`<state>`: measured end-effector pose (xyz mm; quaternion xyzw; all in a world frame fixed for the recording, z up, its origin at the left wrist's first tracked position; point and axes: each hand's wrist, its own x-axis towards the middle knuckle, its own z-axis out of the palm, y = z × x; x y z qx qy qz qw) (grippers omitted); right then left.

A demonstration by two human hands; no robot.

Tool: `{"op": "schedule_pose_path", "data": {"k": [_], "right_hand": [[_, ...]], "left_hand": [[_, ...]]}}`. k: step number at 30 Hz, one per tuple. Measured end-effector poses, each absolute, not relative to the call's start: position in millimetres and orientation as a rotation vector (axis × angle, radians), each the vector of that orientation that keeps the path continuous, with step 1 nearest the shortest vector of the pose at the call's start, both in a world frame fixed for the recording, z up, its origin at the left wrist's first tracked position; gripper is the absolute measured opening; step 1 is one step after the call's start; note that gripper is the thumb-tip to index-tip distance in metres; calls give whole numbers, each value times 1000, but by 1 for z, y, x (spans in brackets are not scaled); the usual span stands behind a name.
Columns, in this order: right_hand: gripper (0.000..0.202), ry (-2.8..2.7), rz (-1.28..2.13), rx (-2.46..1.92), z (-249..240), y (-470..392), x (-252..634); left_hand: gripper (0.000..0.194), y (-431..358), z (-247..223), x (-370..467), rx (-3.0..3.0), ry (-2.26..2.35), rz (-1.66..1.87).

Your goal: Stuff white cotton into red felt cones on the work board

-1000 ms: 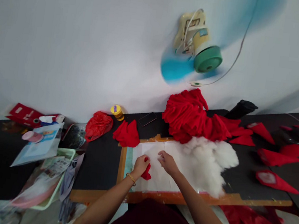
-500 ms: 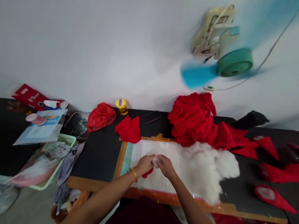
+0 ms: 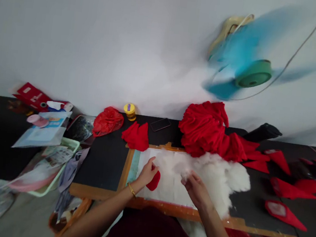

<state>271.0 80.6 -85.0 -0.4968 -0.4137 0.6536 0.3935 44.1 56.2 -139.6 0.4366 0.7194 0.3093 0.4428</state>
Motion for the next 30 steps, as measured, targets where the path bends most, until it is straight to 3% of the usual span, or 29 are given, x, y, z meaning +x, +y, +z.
{"op": "schedule_pose_path", "data": {"k": [4, 8, 19, 23, 27, 30], "right_hand": [[43, -1041, 1911, -1156, -73, 57, 228], [37, -1196, 1878, -1175, -75, 47, 184], [26, -1515, 1422, -1292, -109, 29, 125], [23, -1504, 1441, -1184, -112, 29, 107], [19, -1145, 1598, -1153, -102, 33, 101], [22, -875, 1734, -1071, -85, 36, 101]], "left_hand": [[32, 42, -126, 29, 892, 1807, 981], [20, 35, -117, 17, 777, 1852, 1068], [29, 16, -76, 14, 569, 1560, 1427], [25, 14, -56, 18, 889, 1585, 1311], [23, 2, -40, 15, 1129, 1546, 1120], [34, -6, -34, 10, 1051, 1518, 1179]]}}
